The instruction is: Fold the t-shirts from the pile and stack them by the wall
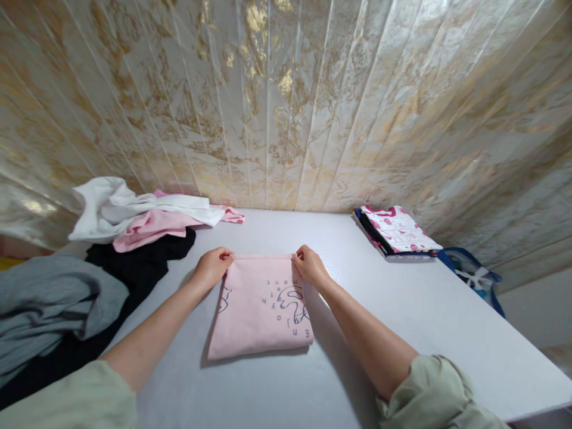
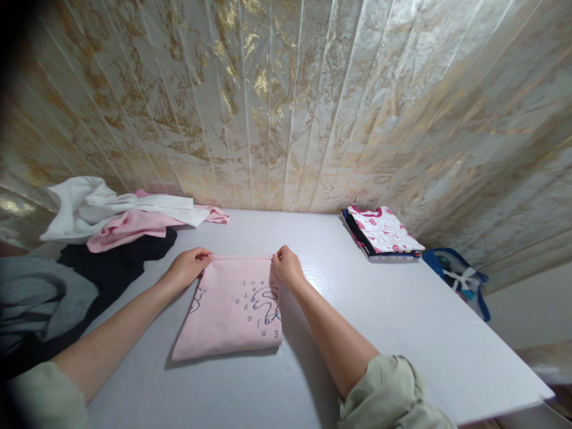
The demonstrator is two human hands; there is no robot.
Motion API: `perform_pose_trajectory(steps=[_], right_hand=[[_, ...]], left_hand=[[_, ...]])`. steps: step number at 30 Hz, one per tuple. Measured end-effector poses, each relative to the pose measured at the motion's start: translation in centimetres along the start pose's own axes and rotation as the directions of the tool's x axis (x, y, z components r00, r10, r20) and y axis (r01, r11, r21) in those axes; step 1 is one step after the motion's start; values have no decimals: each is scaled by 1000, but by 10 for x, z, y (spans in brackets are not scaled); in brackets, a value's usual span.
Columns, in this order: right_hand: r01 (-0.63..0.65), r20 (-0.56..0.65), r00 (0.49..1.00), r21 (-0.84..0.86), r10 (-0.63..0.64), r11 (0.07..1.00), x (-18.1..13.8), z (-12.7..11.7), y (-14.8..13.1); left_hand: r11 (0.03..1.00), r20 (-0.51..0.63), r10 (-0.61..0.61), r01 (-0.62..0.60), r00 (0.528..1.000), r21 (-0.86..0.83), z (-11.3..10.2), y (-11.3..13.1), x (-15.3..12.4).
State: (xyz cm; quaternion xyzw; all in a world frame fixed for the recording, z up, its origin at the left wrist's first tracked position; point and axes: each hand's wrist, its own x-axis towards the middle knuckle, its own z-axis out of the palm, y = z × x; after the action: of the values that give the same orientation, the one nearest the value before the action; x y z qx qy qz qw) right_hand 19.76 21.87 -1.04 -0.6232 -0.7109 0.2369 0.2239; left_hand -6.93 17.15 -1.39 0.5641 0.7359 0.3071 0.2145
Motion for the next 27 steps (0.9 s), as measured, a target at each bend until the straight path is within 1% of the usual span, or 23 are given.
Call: perform_pose_trajectory(steps=[4,6,7,8,9,10,11,12,13,15,16,17,19,22,27], right_hand=[[-2,-15,1000,-17,2,1000,-4,-2,-1],[2,-4,1000,-35,-2,999,-8,-8,-6],[14,-14,1000,-62,-15,998,-11,-12,-9],[38,-38,998,-101,-42,994,-15,-16,-14],[75,-70,994,-151,-87,986,-20,-19,-19],[128,-96,984,-204,-150,971,-26,-20,-25],[197,-103,968,-250,-228,948,-32,-20,-31],[279,-84,946,-282,-313,918,-39,-16,-36],[363,-40,919,-296,-391,884,-45,-11,-39],[486,58,868,-298,-493,821,-56,5,-41],[508,91,858,-301,-506,807,-60,13,-40],[509,113,859,-310,-500,803,-62,20,-37],[477,130,878,-334,-461,813,-64,29,-30],[422,128,906,-361,-405,832,-61,30,-22],[355,130,935,-379,-330,855,-58,21,-15]], left_hand=[[999,-8,-5,5,1000,53,-3,4,-1],[996,-63,19,-13,998,93,-6,14,-7],[991,-108,68,-55,992,126,-7,20,-13],[979,-152,147,-122,977,164,-7,28,-19],[956,-181,248,-210,952,204,-5,37,-26],[921,-186,353,-306,917,240,-2,45,-34],[882,-162,440,-392,883,261,2,53,-42],[850,-115,496,-454,861,268,9,59,-50],[827,-57,522,-489,851,278,16,63,-57],[800,59,512,-500,857,332,33,64,-68],[786,105,492,-493,864,374,40,62,-72],[769,141,472,-484,870,416,46,59,-75],[737,181,440,-469,879,486,52,53,-78],[713,190,409,-443,892,544,50,46,-76],[709,133,361,-364,923,604,39,36,-70]])
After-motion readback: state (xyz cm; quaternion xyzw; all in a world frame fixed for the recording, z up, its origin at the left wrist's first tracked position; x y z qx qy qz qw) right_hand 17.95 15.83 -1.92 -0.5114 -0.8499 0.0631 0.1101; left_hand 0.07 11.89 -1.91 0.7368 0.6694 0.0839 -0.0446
